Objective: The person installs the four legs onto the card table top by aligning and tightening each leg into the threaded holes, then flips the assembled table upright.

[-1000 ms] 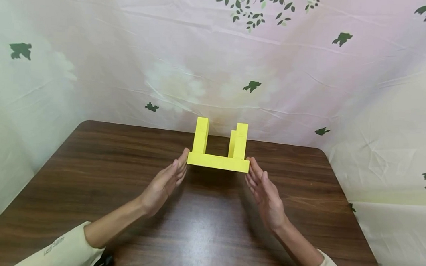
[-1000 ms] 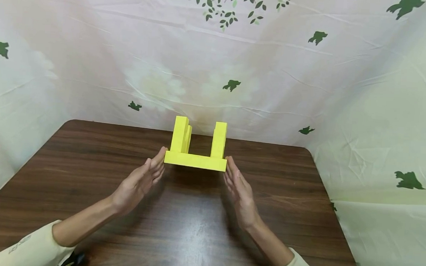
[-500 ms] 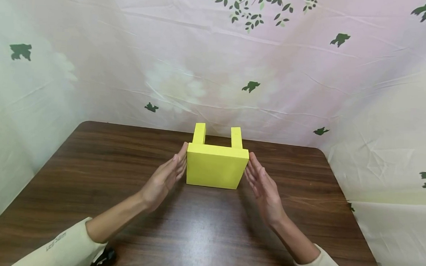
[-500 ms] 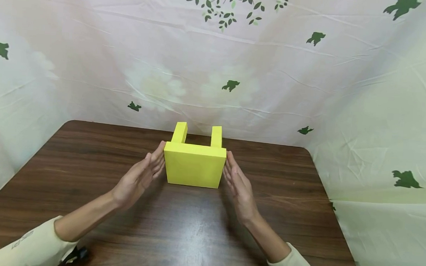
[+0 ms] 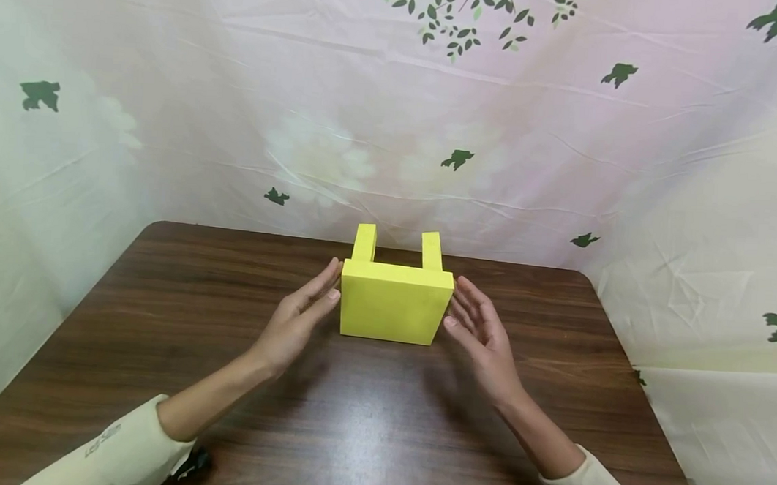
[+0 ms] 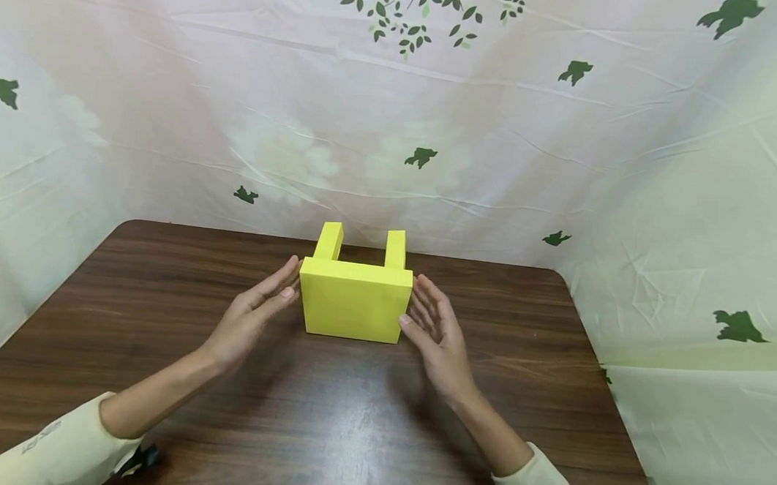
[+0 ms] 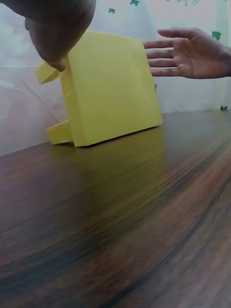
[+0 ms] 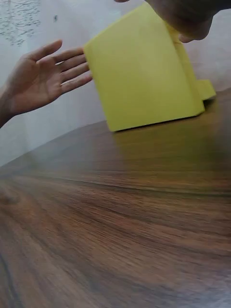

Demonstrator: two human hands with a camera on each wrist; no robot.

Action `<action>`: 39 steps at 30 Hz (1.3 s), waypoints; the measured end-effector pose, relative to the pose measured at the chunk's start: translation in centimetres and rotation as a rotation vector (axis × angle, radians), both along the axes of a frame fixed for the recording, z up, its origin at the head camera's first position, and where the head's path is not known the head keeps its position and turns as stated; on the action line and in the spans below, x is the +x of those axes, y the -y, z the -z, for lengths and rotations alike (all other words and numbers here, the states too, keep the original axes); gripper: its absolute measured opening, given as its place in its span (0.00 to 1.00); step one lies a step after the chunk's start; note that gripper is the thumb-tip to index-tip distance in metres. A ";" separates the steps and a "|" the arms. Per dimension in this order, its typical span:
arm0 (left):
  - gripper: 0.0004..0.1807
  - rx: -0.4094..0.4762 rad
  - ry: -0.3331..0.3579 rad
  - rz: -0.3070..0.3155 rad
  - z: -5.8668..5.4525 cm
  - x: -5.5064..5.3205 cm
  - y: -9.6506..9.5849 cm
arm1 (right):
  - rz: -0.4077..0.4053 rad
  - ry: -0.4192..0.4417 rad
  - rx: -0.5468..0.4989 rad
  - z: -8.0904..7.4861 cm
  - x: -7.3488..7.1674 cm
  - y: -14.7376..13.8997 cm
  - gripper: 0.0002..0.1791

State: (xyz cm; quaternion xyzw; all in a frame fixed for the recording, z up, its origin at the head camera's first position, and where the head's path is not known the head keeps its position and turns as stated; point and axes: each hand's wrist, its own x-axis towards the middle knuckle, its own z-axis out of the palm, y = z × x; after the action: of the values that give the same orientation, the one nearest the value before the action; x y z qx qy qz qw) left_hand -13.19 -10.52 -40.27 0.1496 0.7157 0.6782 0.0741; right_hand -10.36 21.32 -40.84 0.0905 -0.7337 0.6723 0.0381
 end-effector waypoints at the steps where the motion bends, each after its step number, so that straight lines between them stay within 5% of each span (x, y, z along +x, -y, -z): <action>1: 0.36 -0.016 -0.007 -0.031 0.1 0.0 0.0 | 0.010 -0.003 -0.012 0.2 -0.1 -0.2 0.35; 5: 0.36 -0.027 -0.034 -0.102 0.7 -0.2 0.2 | 0.006 -0.031 -0.061 1.4 -0.7 -1.1 0.24; 9: 0.27 -0.014 -0.032 -0.099 1.6 -0.4 0.4 | -0.042 -0.068 -0.062 2.3 -1.1 -1.9 0.15; 14: 0.20 -0.083 0.021 -0.017 2.8 -0.5 0.6 | -0.143 -0.040 -0.094 3.2 -1.7 -2.0 0.17; 17: 0.24 -0.117 0.034 0.052 3.3 -0.7 0.6 | -0.205 -0.041 -0.109 3.7 -2.1 -1.8 0.24; 25: 0.34 -0.207 -0.040 0.175 3.3 -1.6 0.9 | -0.314 -0.157 -0.138 4.6 -3.0 -1.6 0.32; 39: 0.37 -0.176 -0.209 0.199 2.9 -3.5 0.4 | -0.175 -0.213 0.109 2.8 -4.2 -1.6 0.39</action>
State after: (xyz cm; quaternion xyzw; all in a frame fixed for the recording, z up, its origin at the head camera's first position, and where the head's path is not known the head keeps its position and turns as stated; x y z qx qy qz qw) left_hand -16.64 -10.97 -43.18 0.2822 0.7577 0.5831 0.0790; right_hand -14.56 22.88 -43.67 0.2268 -0.7502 0.6189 0.0519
